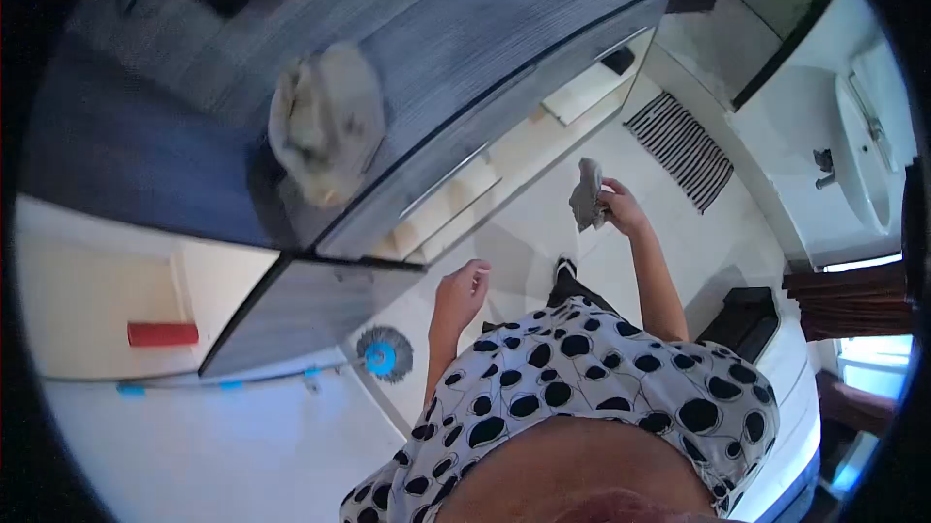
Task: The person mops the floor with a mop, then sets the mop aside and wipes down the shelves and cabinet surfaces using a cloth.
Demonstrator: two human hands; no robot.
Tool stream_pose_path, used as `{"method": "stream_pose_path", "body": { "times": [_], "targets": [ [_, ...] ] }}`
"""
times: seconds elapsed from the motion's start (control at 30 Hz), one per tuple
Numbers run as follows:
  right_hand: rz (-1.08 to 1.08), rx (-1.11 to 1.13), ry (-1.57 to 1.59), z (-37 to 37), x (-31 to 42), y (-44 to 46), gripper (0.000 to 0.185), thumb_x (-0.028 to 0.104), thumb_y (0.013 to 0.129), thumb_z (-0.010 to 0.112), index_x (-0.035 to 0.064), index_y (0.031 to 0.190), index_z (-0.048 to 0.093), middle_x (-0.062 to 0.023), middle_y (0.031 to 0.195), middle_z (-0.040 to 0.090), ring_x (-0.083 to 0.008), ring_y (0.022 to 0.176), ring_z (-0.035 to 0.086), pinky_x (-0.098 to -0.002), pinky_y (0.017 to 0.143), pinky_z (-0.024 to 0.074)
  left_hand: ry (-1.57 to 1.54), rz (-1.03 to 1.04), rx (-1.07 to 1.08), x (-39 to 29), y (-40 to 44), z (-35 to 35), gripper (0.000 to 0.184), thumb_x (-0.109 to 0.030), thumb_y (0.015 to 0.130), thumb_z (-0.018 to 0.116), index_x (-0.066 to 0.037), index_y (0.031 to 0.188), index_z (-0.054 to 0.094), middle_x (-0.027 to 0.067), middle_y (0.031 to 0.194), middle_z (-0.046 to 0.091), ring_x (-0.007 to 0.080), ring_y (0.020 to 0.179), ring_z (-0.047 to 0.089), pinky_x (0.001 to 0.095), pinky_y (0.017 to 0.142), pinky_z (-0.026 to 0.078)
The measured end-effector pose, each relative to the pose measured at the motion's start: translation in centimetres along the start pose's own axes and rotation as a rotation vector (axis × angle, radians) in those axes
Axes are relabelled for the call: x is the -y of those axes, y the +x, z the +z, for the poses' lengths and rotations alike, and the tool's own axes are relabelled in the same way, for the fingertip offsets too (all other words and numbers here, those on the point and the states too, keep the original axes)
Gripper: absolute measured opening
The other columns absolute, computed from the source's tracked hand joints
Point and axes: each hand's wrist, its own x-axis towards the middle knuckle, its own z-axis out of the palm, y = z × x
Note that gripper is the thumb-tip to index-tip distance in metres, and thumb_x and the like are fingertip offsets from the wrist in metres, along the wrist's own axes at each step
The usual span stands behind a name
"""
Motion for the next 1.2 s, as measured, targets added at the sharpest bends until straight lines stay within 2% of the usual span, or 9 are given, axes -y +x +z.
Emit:
{"method": "stream_pose_path", "body": {
  "times": [0.33, 0.6, 0.7, 0.73, 0.83, 0.93, 1.03, 1.07, 1.2],
  "targets": [
    [-0.262, -0.076, 0.034, 2.0, 0.4, -0.3, 0.04, -0.004, 0.074, 0.051, 0.0012, 0.112, 0.046, -0.0125, 0.087, 0.059, -0.0187, 0.072, 0.058, -0.0306, 0.062, 0.0475, 0.013, 0.321, 0.292, -0.5, 3.9, 3.8, 0.025, -0.016, 0.08, 0.052, -0.008, 0.104, 0.054, 0.013, 0.08, 0.062, 0.0289, 0.076, 0.061, 0.0369, 0.068, 0.047],
    [-0.433, 0.117, -0.389, 3.5, 7.4, 3.9, 0.039, 0.003, 0.072, 0.057, 0.0006, 0.112, 0.053, -0.0091, 0.081, 0.062, -0.0183, 0.072, 0.059, -0.0272, 0.066, 0.0464, 0.024, 0.263, 0.403, 1.6, 6.2, 7.4, 0.026, -0.017, 0.081, 0.052, -0.009, 0.105, 0.054, 0.0134, 0.08, 0.062, 0.0289, 0.074, 0.06, 0.0372, 0.067, 0.047],
    [-0.882, -0.059, -0.877, 3.9, 11.8, 8.9, 0.036, 0.007, 0.072, 0.059, 0.0099, 0.107, 0.058, -0.012, 0.081, 0.063, -0.0182, 0.072, 0.061, -0.0303, 0.066, 0.0468, 0.064, 0.216, 0.386, 1.4, 8.1, 7.6, 0.025, -0.017, 0.082, 0.052, -0.009, 0.106, 0.053, 0.0131, 0.079, 0.062, 0.0275, 0.071, 0.06, 0.0363, 0.066, 0.047],
    [-1.017, -0.115, -1.002, 6.4, 15.5, 7.2, 0.034, -0.002, 0.073, 0.048, 0.0043, 0.105, 0.058, -0.0097, 0.075, 0.061, -0.0178, 0.071, 0.059, -0.0283, 0.064, 0.0459, 0.064, 0.211, 0.385, 1.1, 9.7, 7.6, 0.026, -0.017, 0.082, 0.052, -0.009, 0.106, 0.053, 0.0132, 0.08, 0.062, 0.0274, 0.071, 0.06, 0.0361, 0.067, 0.047],
    [-1.056, -0.287, -1.171, 10.3, 23.0, 8.8, 0.031, -0.002, 0.073, 0.049, 0.0048, 0.1, 0.06, -0.0163, 0.084, 0.061, -0.0276, 0.078, 0.06, -0.0332, 0.068, 0.046, 0.036, 0.224, 0.332, -1.4, 15.0, 6.8, 0.026, -0.015, 0.082, 0.053, -0.008, 0.107, 0.053, 0.0137, 0.081, 0.062, 0.0275, 0.071, 0.06, 0.0348, 0.067, 0.047],
    [-1.328, -0.207, -1.183, 10.8, 26.0, 16.2, 0.027, 0.002, 0.074, 0.05, 0.0076, 0.098, 0.061, -0.0177, 0.089, 0.06, -0.0346, 0.083, 0.056, -0.0372, 0.071, 0.0454, -0.019, 0.216, 0.259, -5.8, 19.6, 4.9, 0.027, -0.013, 0.081, 0.054, -0.005, 0.107, 0.053, 0.0139, 0.08, 0.062, 0.0267, 0.07, 0.06, 0.0347, 0.067, 0.047],
    [-1.074, -0.001, -1.382, 9.9, 24.0, 22.7, 0.027, 0.01, 0.075, 0.051, 0.015, 0.101, 0.061, -0.0108, 0.092, 0.062, -0.0286, 0.09, 0.058, -0.0387, 0.074, 0.0471, -0.044, 0.233, 0.247, -7.4, 23.7, 4.5, 0.028, -0.013, 0.08, 0.054, -0.004, 0.107, 0.053, 0.0146, 0.081, 0.062, 0.027, 0.071, 0.061, 0.0352, 0.067, 0.047],
    [-1.094, -0.034, -1.399, 9.6, 23.5, 23.8, 0.027, 0.011, 0.076, 0.051, 0.0159, 0.1, 0.062, -0.009, 0.095, 0.061, -0.0286, 0.093, 0.057, -0.039, 0.075, 0.0466, -0.109, 0.251, 0.197, -7.5, 24.5, 4.7, 0.022, -0.014, 0.081, 0.051, -0.006, 0.101, 0.056, 0.0168, 0.082, 0.061, 0.0318, 0.077, 0.059, 0.039, 0.068, 0.046],
    [-1.133, -0.121, -1.542, 10.4, 22.3, 24.9, 0.025, 0.015, 0.078, 0.05, 0.0188, 0.098, 0.063, -0.0034, 0.102, 0.059, -0.0284, 0.101, 0.053, -0.0401, 0.08, 0.0452, -0.008, 0.375, 0.0, -8.5, 27.7, 3.2, 0.017, -0.01, 0.083, 0.051, -0.004, 0.097, 0.059, 0.0138, 0.08, 0.063, 0.0278, 0.073, 0.061, 0.0344, 0.068, 0.045]
  ]
}}
